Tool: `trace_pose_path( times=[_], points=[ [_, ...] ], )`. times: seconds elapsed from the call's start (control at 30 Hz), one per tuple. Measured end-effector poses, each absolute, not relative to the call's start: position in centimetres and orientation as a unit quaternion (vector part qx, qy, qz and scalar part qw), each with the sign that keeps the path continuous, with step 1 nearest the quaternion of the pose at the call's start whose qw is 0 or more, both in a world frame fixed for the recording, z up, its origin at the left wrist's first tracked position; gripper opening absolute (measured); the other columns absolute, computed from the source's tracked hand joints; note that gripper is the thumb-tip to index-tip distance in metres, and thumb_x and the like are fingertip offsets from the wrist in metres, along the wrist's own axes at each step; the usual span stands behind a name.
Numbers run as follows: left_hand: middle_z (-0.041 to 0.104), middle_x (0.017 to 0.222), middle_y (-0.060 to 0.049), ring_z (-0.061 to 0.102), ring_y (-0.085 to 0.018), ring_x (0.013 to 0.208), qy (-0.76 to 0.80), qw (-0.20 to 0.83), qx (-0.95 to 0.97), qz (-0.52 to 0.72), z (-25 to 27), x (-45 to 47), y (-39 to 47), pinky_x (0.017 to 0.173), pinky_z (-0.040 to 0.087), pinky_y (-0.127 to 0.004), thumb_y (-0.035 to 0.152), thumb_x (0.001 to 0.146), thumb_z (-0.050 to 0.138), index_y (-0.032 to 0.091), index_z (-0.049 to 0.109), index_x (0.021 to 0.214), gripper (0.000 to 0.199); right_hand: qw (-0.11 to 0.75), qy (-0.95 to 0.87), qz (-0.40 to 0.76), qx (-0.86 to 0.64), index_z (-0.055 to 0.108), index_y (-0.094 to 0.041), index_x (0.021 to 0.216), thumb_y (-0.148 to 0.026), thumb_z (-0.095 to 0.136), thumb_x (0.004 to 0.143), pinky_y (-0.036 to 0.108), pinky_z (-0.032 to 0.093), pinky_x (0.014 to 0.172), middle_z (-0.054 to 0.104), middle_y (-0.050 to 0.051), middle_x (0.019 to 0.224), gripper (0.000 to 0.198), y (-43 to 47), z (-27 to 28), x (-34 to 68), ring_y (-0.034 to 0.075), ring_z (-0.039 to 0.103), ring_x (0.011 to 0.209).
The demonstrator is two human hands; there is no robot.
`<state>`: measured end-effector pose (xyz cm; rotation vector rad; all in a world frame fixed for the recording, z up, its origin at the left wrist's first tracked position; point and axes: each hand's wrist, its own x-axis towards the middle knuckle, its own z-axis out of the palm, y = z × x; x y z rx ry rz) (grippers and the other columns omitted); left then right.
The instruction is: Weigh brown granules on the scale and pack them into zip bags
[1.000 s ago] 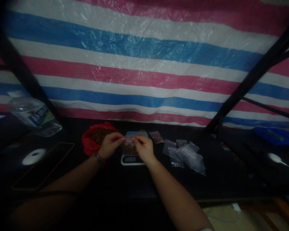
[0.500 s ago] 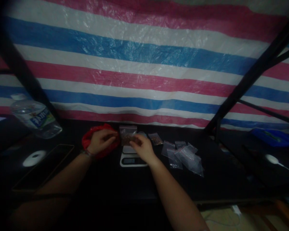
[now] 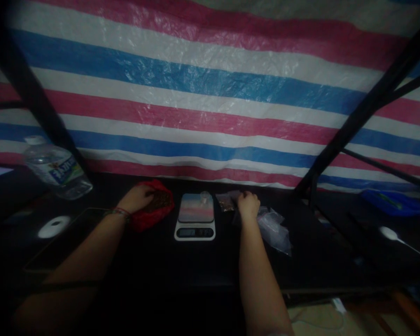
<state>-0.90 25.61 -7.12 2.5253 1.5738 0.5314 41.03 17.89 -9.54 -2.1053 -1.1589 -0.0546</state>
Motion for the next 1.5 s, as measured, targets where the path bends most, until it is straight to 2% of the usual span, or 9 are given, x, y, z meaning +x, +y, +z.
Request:
trace_pose_path(
  times=[0.13, 0.3, 0.53, 0.7, 0.83, 1.03, 1.13, 1.4, 1.5],
  points=[
    [0.067, 0.112, -0.01, 0.06, -0.025, 0.103, 0.51, 0.082, 0.834, 0.193, -8.2, 0.0, 25.6, 0.094, 0.043, -0.033, 0.027, 0.076, 0.05, 0.016, 0.069, 0.109, 0.039, 0.4, -0.555, -0.047, -0.728, 0.062, -0.012, 0.117, -0.041, 0.044, 0.089, 0.044, 0.039, 0.096, 0.063, 0.018, 0.114, 0.045, 18.2, -9.2, 37.3, 0.029, 0.055, 0.111],
    [0.065, 0.115, -0.01, 0.058, -0.024, 0.107, 0.459, 0.092, 0.854, 0.228, -8.3, 0.4, 25.7, 0.098, 0.04, -0.034, 0.025, 0.081, 0.043, 0.016, 0.066, 0.112, 0.039, 0.382, -0.707, 0.002, -0.595, 0.05, -0.018, 0.133, -0.043, 0.059, 0.081, 0.044, 0.036, 0.102, 0.057, 0.012, 0.128, 0.058, 18.3, -9.2, 32.3, 0.027, 0.048, 0.12],
    [0.069, 0.081, -0.005, 0.061, -0.019, 0.074, 0.393, 0.153, 0.888, 0.183, -5.9, 1.7, 22.9, 0.071, 0.044, -0.027, 0.048, 0.078, 0.056, 0.02, 0.071, 0.073, 0.032, 0.345, -0.738, 0.021, -0.58, 0.062, -0.017, 0.118, -0.028, 0.06, 0.08, 0.041, 0.039, 0.1, 0.065, 0.01, 0.116, 0.039, 18.9, -9.7, 30.7, 0.025, 0.052, 0.113],
    [0.069, 0.08, -0.003, 0.061, -0.018, 0.071, 0.363, 0.169, 0.909, 0.116, -6.3, 3.4, 21.9, 0.065, 0.042, -0.025, 0.041, 0.072, 0.065, 0.021, 0.071, 0.079, 0.022, 0.347, -0.732, 0.014, -0.587, 0.063, -0.017, 0.115, -0.026, 0.06, 0.079, 0.041, 0.04, 0.098, 0.066, 0.009, 0.113, 0.037, 19.0, -10.0, 30.8, 0.024, 0.054, 0.11],
    [0.07, 0.085, -0.003, 0.063, -0.018, 0.078, 0.376, 0.149, 0.91, 0.088, -6.8, 3.5, 22.4, 0.072, 0.044, -0.026, 0.027, 0.078, 0.055, 0.02, 0.07, 0.081, 0.016, 0.354, -0.725, 0.011, -0.591, 0.064, -0.016, 0.113, -0.027, 0.061, 0.079, 0.04, 0.04, 0.098, 0.066, 0.01, 0.111, 0.036, 18.9, -10.1, 31.0, 0.024, 0.055, 0.108],
    [0.067, 0.105, -0.007, 0.062, -0.021, 0.096, 0.396, 0.111, 0.868, 0.277, -5.7, 3.0, 22.4, 0.087, 0.046, -0.032, 0.029, 0.088, 0.045, 0.018, 0.064, 0.105, 0.028, 0.371, -0.72, 0.003, -0.586, 0.064, -0.015, 0.113, -0.028, 0.06, 0.08, 0.039, 0.04, 0.099, 0.066, 0.01, 0.112, 0.036, 18.6, -9.8, 31.4, 0.024, 0.055, 0.109],
    [0.066, 0.107, -0.008, 0.06, -0.021, 0.099, 0.392, 0.094, 0.84, 0.364, -5.7, 3.4, 22.0, 0.09, 0.047, -0.034, 0.03, 0.09, 0.044, 0.017, 0.062, 0.107, 0.028, 0.372, -0.719, 0.004, -0.587, 0.064, -0.015, 0.113, -0.027, 0.061, 0.08, 0.038, 0.04, 0.099, 0.066, 0.01, 0.112, 0.036, 18.4, -9.6, 31.4, 0.024, 0.055, 0.108],
    [0.064, 0.098, -0.007, 0.06, -0.019, 0.091, 0.387, 0.106, 0.797, 0.451, -7.4, 5.3, 21.4, 0.083, 0.049, -0.034, 0.027, 0.089, 0.045, 0.017, 0.061, 0.101, 0.022, 0.376, -0.712, 0.016, -0.593, 0.064, -0.015, 0.113, -0.027, 0.061, 0.08, 0.038, 0.04, 0.099, 0.066, 0.009, 0.112, 0.035, 18.2, -9.4, 31.4, 0.024, 0.055, 0.109],
    [0.065, 0.096, -0.007, 0.061, -0.019, 0.089, 0.383, 0.139, 0.814, 0.415, -7.4, 5.6, 21.2, 0.081, 0.05, -0.032, 0.027, 0.088, 0.046, 0.017, 0.061, 0.102, 0.023, 0.378, -0.71, 0.026, -0.593, 0.064, -0.016, 0.113, -0.027, 0.06, 0.08, 0.038, 0.041, 0.099, 0.066, 0.01, 0.111, 0.035, 18.1, -9.4, 31.4, 0.023, 0.056, 0.108]
  ],
)
